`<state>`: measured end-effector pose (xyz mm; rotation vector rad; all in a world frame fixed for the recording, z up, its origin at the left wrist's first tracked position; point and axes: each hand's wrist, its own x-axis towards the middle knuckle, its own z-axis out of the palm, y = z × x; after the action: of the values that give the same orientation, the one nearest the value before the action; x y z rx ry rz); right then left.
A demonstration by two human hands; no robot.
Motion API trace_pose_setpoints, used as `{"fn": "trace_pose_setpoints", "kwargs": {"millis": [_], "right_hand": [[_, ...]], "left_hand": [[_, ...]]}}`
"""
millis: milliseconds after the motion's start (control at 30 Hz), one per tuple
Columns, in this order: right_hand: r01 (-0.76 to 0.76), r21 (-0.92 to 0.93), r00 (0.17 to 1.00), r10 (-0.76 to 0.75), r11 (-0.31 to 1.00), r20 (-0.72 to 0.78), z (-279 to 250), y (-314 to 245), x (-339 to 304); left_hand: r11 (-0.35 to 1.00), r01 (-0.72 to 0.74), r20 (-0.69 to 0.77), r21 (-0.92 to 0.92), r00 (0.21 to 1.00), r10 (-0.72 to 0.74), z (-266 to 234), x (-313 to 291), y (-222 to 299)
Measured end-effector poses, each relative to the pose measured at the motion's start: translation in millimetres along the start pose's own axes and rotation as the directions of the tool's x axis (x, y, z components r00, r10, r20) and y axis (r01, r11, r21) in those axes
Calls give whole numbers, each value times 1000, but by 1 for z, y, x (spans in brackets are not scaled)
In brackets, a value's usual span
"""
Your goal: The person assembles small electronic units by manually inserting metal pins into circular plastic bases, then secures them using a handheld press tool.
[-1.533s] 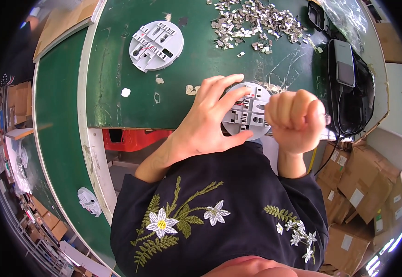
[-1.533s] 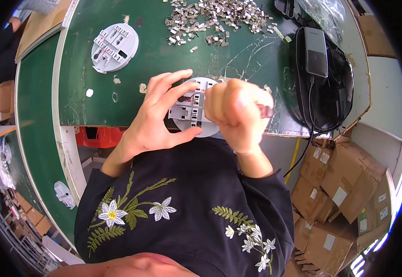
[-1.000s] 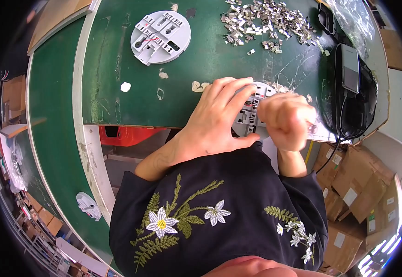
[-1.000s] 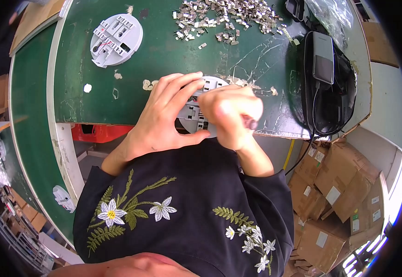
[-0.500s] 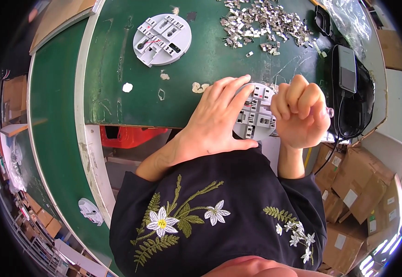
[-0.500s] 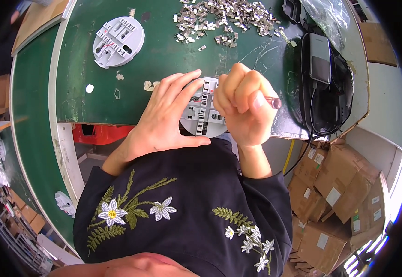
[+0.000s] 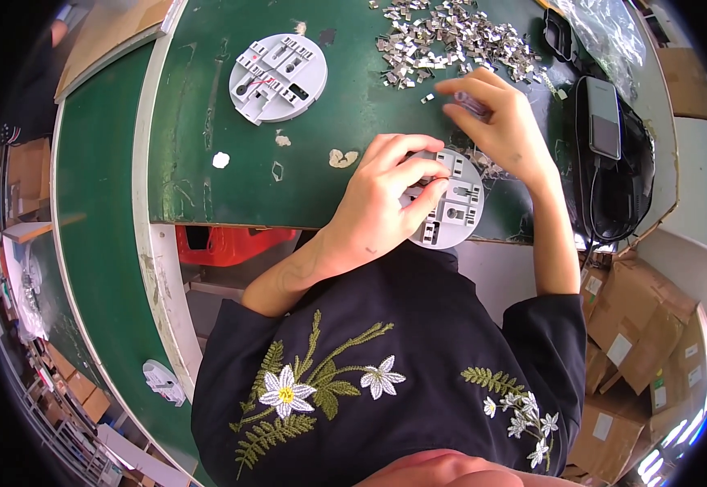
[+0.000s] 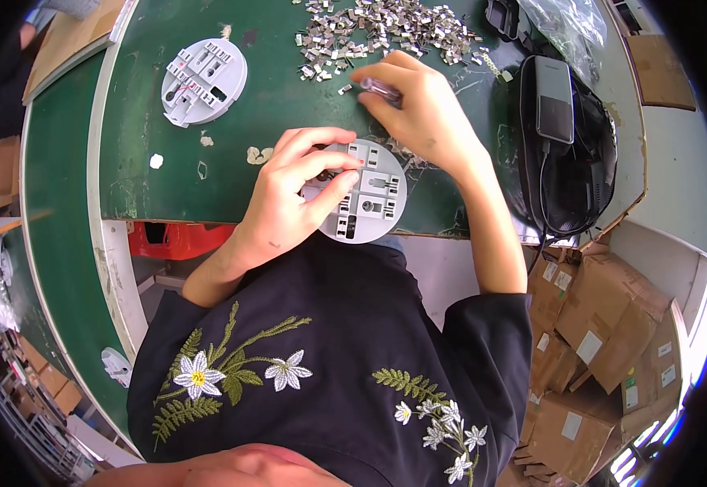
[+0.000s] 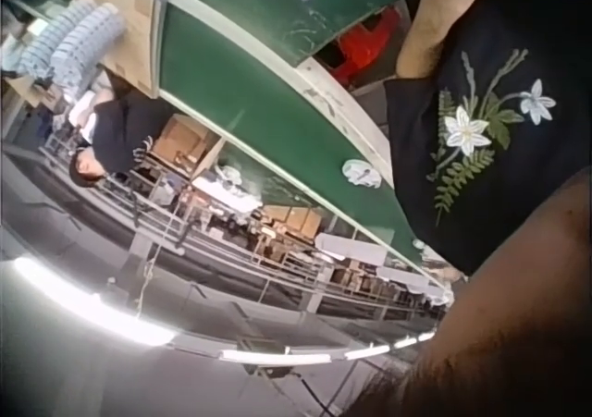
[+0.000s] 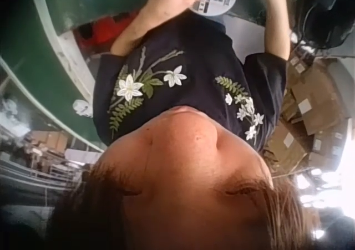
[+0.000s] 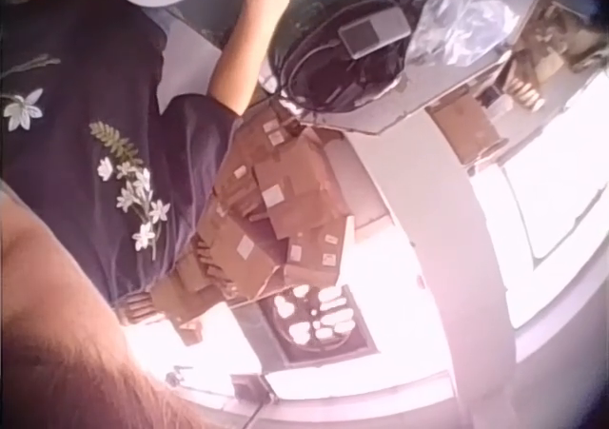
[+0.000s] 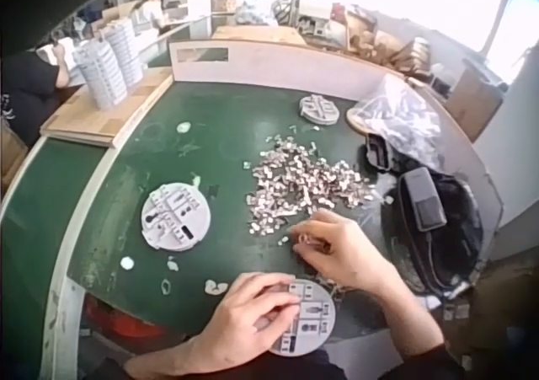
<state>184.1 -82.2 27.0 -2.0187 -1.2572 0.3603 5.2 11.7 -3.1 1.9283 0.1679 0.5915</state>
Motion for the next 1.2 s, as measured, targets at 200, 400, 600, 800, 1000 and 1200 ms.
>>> {"fn": "trace_pose_setpoints", "kwargs": {"millis": [200,400,600,800,1000,1200], "right_hand": [[151,-98,988,-153,984,-10,10,10,8],[-234,107,966,218,966,142,-16,-34,-30],[-121,42,967,108,992,229,-24,-38,-47],[-14,18,963,8,1000,270,-27,-35,-48],[37,-26,950,-27,999,310,-31,-41,-43],[73,-38,938,-56,997,341,-34,-45,-38]], "left_hand": [[996,47,-9,-78,999,-48,-3,-1,-3],[998,20,-54,-66,998,-24,-3,-4,-4],[1000,-26,-102,-4,994,26,3,-1,-2],[989,-104,-115,102,987,116,4,2,-2],[972,-166,-99,168,978,184,3,3,1],[958,-181,-62,221,978,200,3,3,4]]}}
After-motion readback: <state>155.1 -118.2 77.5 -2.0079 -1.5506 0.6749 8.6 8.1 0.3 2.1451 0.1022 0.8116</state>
